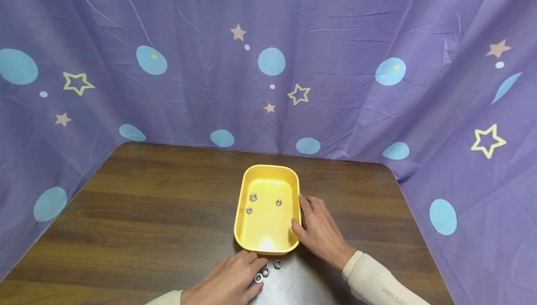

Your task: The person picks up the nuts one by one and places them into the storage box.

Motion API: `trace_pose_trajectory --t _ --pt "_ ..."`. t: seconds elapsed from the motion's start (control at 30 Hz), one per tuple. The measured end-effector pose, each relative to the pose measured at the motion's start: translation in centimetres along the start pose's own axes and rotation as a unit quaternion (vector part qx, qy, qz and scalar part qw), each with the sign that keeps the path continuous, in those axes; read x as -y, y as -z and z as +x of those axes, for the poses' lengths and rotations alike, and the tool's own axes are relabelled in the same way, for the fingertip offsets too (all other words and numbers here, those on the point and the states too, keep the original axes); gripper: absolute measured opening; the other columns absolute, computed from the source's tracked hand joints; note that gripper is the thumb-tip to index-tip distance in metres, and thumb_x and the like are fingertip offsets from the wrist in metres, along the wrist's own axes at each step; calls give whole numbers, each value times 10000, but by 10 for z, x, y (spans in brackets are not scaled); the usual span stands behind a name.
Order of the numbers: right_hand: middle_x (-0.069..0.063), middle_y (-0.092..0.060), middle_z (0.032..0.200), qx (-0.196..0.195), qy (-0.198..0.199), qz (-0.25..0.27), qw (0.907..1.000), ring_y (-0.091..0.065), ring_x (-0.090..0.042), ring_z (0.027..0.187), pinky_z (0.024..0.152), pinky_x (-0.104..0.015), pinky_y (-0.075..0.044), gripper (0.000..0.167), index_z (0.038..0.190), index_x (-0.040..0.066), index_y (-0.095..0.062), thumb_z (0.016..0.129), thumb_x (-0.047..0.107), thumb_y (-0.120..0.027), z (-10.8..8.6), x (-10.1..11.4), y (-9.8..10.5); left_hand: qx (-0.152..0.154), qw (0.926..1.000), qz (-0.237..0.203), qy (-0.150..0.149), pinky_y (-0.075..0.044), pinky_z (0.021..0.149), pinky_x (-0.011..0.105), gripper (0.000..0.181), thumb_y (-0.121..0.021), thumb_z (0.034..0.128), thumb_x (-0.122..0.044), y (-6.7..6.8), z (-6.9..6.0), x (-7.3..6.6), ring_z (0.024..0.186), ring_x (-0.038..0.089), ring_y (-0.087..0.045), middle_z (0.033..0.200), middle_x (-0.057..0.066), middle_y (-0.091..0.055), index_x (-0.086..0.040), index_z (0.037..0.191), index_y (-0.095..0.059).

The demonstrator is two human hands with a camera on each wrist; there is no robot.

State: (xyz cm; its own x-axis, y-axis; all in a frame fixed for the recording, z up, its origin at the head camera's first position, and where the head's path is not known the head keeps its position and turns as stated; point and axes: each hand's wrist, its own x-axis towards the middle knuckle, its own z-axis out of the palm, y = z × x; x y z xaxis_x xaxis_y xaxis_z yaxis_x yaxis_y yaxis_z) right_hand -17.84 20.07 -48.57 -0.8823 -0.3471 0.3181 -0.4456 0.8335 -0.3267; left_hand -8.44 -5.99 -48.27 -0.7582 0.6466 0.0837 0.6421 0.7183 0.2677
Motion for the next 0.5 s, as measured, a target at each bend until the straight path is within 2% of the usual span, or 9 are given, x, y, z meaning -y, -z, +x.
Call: trace_pose_trajectory --t 0.2,0.37,0.5 --pt "-264 -630 1389 31 17 73 10000 -600 -399 1307 1033 -570 -587 692 1547 -69 -561 969 235 -791 -1 0 1 -34 9998 195 -97 -483 597 193 267 -884 928 -322 -5 3 -2 823 59 -591 945 -65 -656 -141 1090 -773" --pt "-260 -625 1402 74 -25 106 9999 -594 -392 1312 1027 -564 -592 702 1557 -70 -550 972 238 -785 -1 0 1 -260 9980 537 -197 -429 540 183 227 -885 914 -305 -9 6 -5 773 55 -565 884 -64 -617 -142 1009 -759" --pt "-250 -625 1408 97 -78 128 9998 -591 -386 1315 1030 -564 -591 702 1558 -71 -547 975 241 -782 -1 0 1 -349 9970 670 -175 -434 523 194 223 -888 905 -297 -12 7 -6 766 71 -583 881 -49 -626 -137 986 -756"
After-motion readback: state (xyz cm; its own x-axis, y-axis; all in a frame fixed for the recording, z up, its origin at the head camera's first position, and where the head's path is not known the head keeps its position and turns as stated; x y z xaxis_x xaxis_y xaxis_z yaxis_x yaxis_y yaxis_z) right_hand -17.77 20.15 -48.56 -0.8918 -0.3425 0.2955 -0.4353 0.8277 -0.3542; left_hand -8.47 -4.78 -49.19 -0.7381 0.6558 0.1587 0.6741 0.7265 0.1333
